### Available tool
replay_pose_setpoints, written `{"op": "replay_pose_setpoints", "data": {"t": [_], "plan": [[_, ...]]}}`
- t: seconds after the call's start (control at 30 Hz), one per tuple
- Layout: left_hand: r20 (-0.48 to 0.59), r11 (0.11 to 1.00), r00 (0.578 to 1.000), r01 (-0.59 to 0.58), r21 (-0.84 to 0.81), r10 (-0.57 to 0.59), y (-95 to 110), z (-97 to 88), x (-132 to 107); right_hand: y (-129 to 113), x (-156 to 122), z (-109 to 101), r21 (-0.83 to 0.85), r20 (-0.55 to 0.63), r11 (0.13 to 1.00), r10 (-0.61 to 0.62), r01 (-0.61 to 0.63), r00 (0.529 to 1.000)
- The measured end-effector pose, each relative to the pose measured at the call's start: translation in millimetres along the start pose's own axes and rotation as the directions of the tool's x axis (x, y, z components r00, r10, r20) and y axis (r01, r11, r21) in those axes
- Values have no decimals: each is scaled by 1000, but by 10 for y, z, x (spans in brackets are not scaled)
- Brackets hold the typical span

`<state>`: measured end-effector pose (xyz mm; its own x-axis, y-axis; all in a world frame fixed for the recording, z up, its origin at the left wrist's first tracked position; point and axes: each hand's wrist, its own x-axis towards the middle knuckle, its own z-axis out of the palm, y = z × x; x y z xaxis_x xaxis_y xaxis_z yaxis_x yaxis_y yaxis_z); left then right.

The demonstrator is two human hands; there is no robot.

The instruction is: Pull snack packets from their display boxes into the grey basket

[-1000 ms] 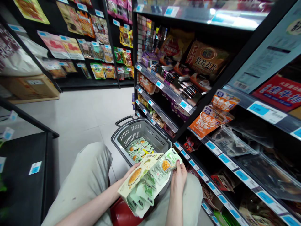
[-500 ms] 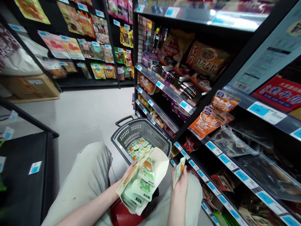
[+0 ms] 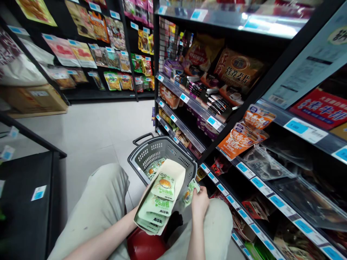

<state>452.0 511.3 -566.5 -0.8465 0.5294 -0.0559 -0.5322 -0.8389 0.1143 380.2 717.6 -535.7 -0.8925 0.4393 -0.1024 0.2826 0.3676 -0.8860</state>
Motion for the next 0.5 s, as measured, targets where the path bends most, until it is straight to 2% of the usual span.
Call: {"op": "replay_pose_setpoints", "data": {"t": [0.07,0.23,0.4,0.5], "plan": [[-54,999,998,-24,-25,23,-7,-25,8,-2,-46,31,-71,33,997,-30,33,999],[-130,997,990,-58,-50,51,-7,-109,30,-6,-72,70,-275,288,944,-99,182,952],[-137,995,989,-66,-69,56,0,-99,33,-27,-86,90,-342,387,909,-93,236,917],[-83,993,994,-72,-92,65,-2,-110,34,-45,-121,92,-383,457,884,-69,266,887]]}}
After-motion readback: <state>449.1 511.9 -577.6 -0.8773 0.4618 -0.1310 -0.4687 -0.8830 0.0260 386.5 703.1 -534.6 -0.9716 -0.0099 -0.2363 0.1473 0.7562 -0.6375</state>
